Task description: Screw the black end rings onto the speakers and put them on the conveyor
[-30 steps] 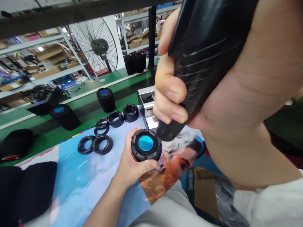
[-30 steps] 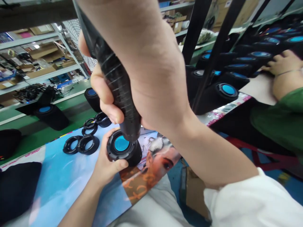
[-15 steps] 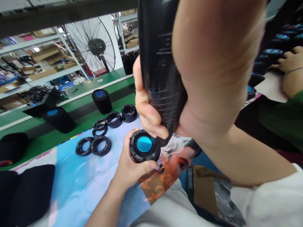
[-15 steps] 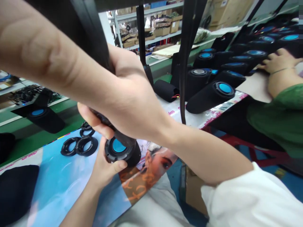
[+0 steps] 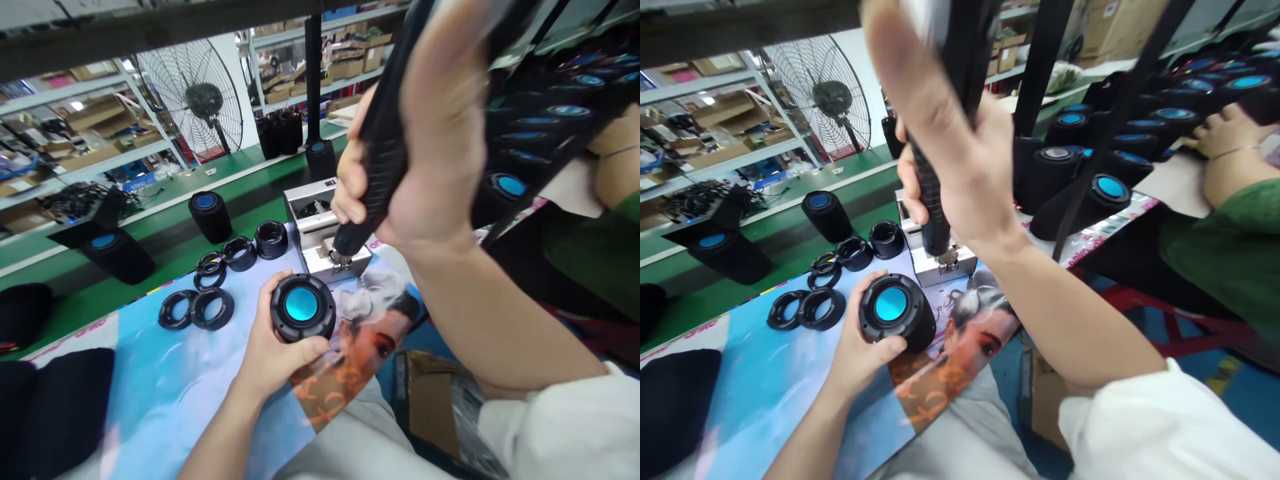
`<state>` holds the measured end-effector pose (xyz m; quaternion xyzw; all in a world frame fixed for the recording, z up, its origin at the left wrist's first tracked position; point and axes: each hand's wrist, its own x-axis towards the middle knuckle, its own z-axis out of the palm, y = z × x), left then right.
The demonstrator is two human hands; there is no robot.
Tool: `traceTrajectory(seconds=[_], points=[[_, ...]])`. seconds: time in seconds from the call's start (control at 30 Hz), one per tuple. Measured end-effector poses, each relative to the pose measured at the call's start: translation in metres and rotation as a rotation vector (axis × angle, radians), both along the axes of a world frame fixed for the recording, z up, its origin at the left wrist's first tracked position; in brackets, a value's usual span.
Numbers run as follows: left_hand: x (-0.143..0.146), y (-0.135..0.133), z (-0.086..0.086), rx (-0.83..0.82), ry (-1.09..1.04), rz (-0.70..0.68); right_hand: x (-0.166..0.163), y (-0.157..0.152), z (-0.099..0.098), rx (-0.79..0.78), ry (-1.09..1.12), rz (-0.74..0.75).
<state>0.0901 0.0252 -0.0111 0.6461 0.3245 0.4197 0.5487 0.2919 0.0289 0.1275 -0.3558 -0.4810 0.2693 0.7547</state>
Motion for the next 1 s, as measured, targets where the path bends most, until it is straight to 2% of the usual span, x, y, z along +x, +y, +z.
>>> traceTrajectory(seconds=[0.03, 0.2, 0.3, 0.4, 0.5, 0.6, 0.63, 0.73, 0.8, 0.9, 1.0], points=[[0.0, 0.0, 0.0, 0.005, -0.005, 0.004, 0.002, 0.007, -0.009, 0.072, 0.023, -0.052], [0.001, 0.001, -0.001, 0.005, -0.001, 0.003, 0.012, 0.033, -0.052, 0.036, 0.029, -0.006], [0.001, 0.001, 0.0, 0.0, 0.009, -0.002, 0.015, 0.036, -0.061, -0.004, 0.038, 0.011], [0.001, 0.001, 0.001, -0.03, 0.008, -0.015, 0.017, 0.035, -0.06, -0.051, 0.051, 0.037], [0.001, 0.001, 0.001, -0.086, -0.001, -0.037, 0.018, 0.029, -0.047, -0.094, 0.061, 0.074], [0.001, 0.001, 0.001, -0.108, -0.012, -0.048, 0.009, 0.012, -0.016, -0.011, 0.063, 0.106], [0.001, 0.001, 0.001, -0.111, -0.016, -0.048, 0.003, 0.006, -0.003, 0.069, 0.104, 0.075], [0.002, 0.0, 0.005, -0.125, -0.022, -0.051, -0.022, -0.01, 0.034, 0.048, 0.048, 0.199], [0.003, -0.002, 0.009, -0.143, -0.02, -0.054, -0.039, -0.013, 0.05, 0.003, 0.052, 0.349], [0.004, -0.004, 0.011, -0.183, -0.028, -0.091, -0.055, -0.009, 0.056, -0.091, 0.024, 0.522], [0.004, -0.004, 0.008, -0.189, -0.054, -0.136, -0.063, -0.003, 0.052, -0.161, -0.022, 0.584]])
